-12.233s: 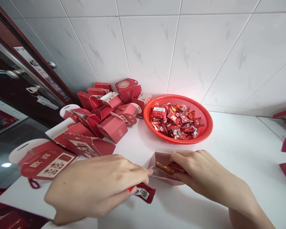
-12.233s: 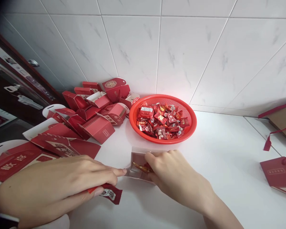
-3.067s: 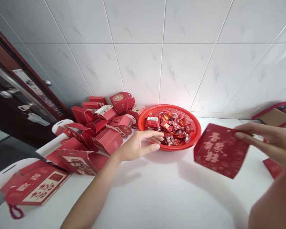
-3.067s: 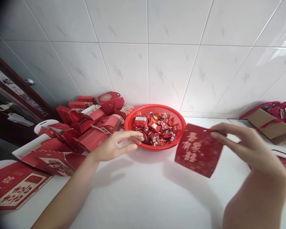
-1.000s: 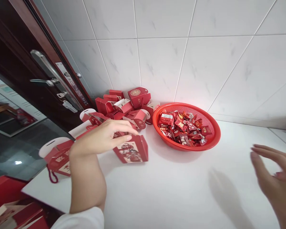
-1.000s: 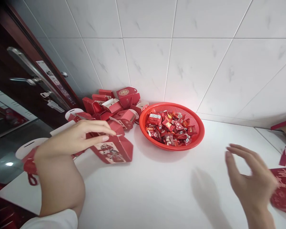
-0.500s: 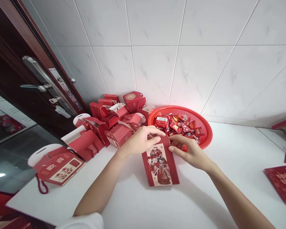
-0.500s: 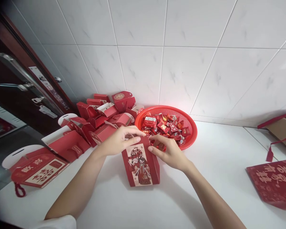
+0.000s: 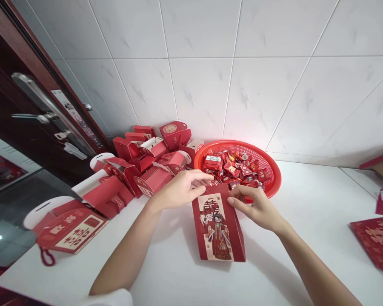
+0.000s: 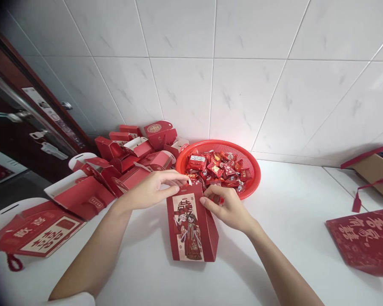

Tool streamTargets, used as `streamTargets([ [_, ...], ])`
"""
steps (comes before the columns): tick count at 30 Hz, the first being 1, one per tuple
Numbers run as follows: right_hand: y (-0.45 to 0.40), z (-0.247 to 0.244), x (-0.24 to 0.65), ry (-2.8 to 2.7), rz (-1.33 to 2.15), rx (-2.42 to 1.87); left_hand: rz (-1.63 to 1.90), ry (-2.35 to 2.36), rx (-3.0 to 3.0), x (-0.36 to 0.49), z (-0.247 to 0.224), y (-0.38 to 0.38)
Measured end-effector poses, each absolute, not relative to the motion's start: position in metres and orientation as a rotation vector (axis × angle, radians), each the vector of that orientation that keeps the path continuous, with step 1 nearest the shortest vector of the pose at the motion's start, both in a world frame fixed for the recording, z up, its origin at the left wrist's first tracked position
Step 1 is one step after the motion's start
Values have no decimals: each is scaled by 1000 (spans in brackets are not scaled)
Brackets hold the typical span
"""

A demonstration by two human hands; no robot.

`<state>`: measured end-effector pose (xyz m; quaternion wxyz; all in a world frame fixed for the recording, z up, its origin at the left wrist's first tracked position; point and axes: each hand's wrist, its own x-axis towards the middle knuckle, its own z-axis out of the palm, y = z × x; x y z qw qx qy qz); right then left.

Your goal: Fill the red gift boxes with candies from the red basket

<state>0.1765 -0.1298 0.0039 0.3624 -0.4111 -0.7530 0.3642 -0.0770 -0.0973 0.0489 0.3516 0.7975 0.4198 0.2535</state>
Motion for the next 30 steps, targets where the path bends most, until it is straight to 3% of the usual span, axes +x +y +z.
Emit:
streamTargets([
  [10, -149, 17, 174, -1982, 813, -1038, 628, 1022, 2170, -72, 50, -102],
  [15, -170, 29, 168, -2052, 878, -849, 679, 668, 2084, -72, 47, -94],
  [21, -161, 25, 171, -1749, 684, -1048, 697, 439, 1984, -70, 43, -85],
  [30, -154, 25, 167, -1730, 1146, -1036, 708, 499, 1853, -59, 34, -85],
])
